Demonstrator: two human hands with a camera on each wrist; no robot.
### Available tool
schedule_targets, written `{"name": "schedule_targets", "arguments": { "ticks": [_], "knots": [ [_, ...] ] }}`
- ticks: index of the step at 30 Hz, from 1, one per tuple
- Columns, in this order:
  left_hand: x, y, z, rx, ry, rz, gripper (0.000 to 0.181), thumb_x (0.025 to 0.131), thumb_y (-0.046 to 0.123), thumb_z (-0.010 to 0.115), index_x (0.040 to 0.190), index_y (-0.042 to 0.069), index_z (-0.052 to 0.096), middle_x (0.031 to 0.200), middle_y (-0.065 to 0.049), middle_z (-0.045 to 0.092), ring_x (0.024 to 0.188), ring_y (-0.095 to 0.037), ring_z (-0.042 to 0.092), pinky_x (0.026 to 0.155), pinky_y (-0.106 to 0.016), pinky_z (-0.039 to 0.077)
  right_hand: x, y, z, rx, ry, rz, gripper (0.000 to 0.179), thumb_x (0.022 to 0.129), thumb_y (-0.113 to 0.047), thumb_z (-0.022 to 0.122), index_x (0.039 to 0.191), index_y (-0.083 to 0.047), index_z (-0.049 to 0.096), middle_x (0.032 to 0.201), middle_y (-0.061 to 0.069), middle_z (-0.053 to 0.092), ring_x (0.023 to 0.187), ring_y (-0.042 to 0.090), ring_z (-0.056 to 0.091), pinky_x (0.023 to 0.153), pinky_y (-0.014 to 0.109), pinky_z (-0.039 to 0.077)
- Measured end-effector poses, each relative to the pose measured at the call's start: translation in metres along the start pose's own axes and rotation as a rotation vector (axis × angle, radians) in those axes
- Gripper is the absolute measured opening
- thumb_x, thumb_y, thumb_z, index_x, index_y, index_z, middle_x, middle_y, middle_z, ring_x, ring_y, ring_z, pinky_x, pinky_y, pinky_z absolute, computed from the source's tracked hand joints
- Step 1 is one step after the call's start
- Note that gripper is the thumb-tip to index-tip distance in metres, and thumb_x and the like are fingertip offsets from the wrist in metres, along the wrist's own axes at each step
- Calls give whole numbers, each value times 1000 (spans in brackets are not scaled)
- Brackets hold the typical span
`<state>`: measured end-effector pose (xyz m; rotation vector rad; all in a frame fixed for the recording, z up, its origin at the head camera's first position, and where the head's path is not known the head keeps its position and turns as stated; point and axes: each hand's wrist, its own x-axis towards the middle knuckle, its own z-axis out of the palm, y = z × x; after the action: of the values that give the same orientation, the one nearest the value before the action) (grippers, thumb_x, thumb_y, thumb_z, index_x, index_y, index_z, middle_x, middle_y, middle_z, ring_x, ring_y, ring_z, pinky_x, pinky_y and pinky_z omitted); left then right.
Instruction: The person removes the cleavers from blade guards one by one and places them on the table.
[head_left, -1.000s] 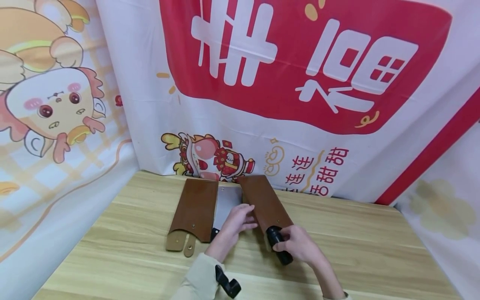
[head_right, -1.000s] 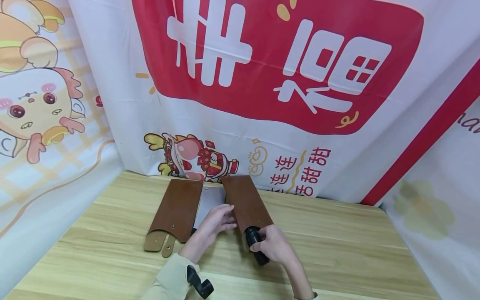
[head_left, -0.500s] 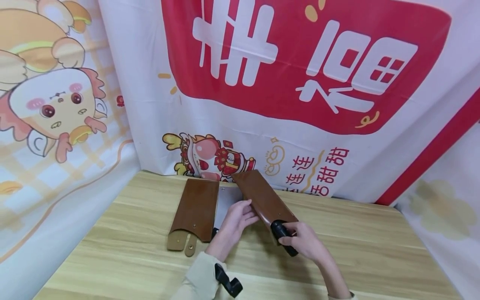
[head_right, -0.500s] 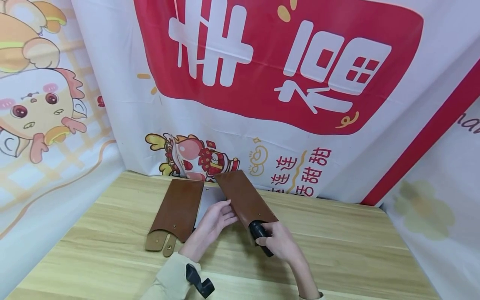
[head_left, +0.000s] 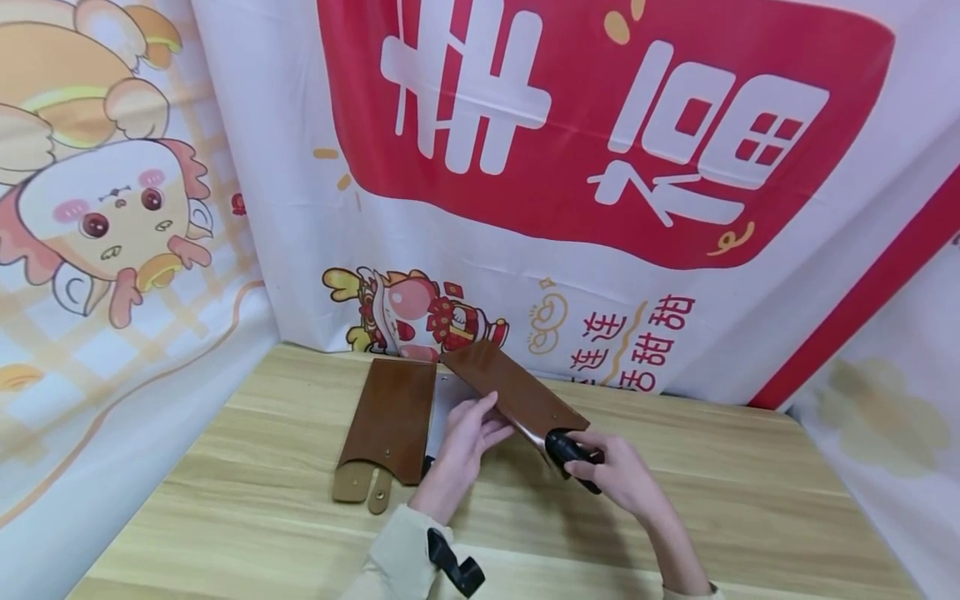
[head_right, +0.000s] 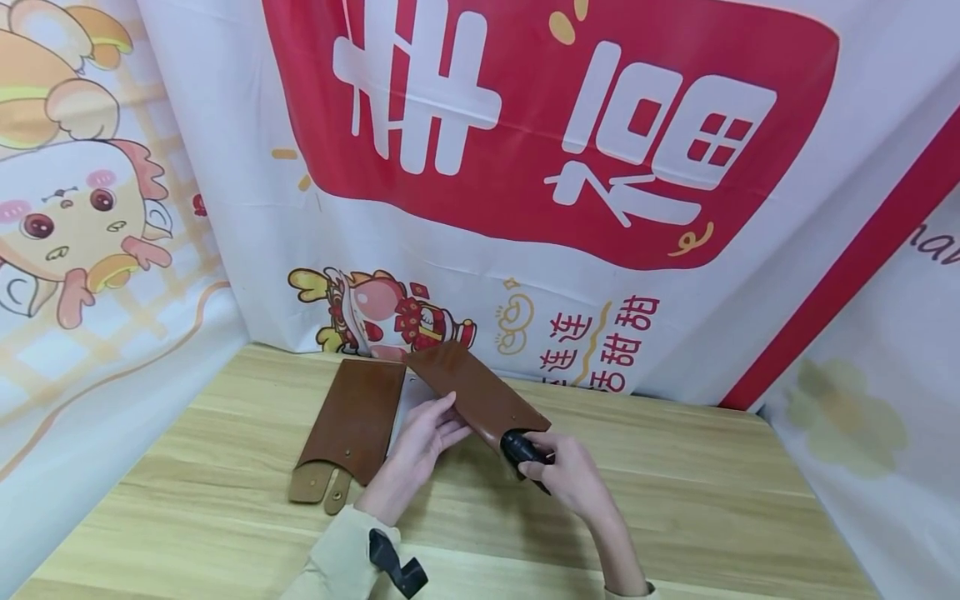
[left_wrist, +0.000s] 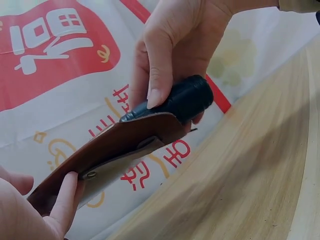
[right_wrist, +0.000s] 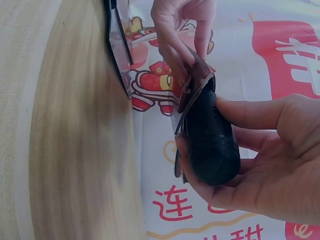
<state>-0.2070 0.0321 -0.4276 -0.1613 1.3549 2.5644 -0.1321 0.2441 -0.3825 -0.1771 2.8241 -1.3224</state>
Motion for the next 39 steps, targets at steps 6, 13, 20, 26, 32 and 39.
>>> {"name": "schedule_targets", "arguments": {
  "ticks": [6, 13, 20, 26, 32, 39],
  "knots": [
    [-2, -1, 2, 5, 6, 7, 46, 105, 17, 62, 139, -10, 45, 129, -31, 63, 104, -28, 71, 92, -40, 59, 1, 2, -5, 11, 13, -26, 39, 86, 0, 77, 125, 0, 72, 107, 17, 74, 88, 22, 64, 72, 33, 53],
    [-4, 2, 6, -55, 41, 12, 45, 105, 15, 62, 141, -7, 44, 134, -27, 60, 113, -31, 67, 93, -38, 59, 4, 3, -7, 156, 139, 81, 37, 87, -9, 81, 122, -3, 73, 113, 15, 73, 96, 22, 65, 80, 33, 53],
    [-8, 4, 15, -171, 69, 26, 44, 104, 9, 62, 140, -6, 41, 128, -24, 60, 105, -27, 68, 91, -38, 59, 9, 2, -9, 592, 340, 242, 38, 92, -6, 76, 126, 6, 62, 119, 10, 63, 99, 12, 63, 87, 23, 55],
    [-13, 3, 24, -239, 94, 36, 44, 103, 4, 60, 140, -7, 38, 128, -26, 58, 103, -28, 68, 89, -39, 60, 10, 4, -12, 1059, 392, 267, 13, 100, 1, 62, 113, 1, 57, 118, 10, 56, 97, 12, 70, 97, 29, 55],
    [-17, -1, 29, -289, 104, 66, 40, 102, 0, 60, 135, -8, 39, 120, -25, 59, 95, -28, 69, 85, -39, 61, 6, 12, -16, 1412, 356, 283, 9, 106, -1, 53, 103, -1, 62, 104, 11, 71, 100, 19, 72, 112, 38, 43],
    [-25, -6, 35, -307, 105, 80, 38, 99, -4, 61, 131, -7, 40, 116, -19, 57, 94, -23, 68, 87, -38, 61, 12, 16, -15, 1642, 335, 320, 38, 107, -3, 49, 144, -3, 38, 155, 21, 39, 150, 25, 34, 120, 34, 29]
  ]
}}
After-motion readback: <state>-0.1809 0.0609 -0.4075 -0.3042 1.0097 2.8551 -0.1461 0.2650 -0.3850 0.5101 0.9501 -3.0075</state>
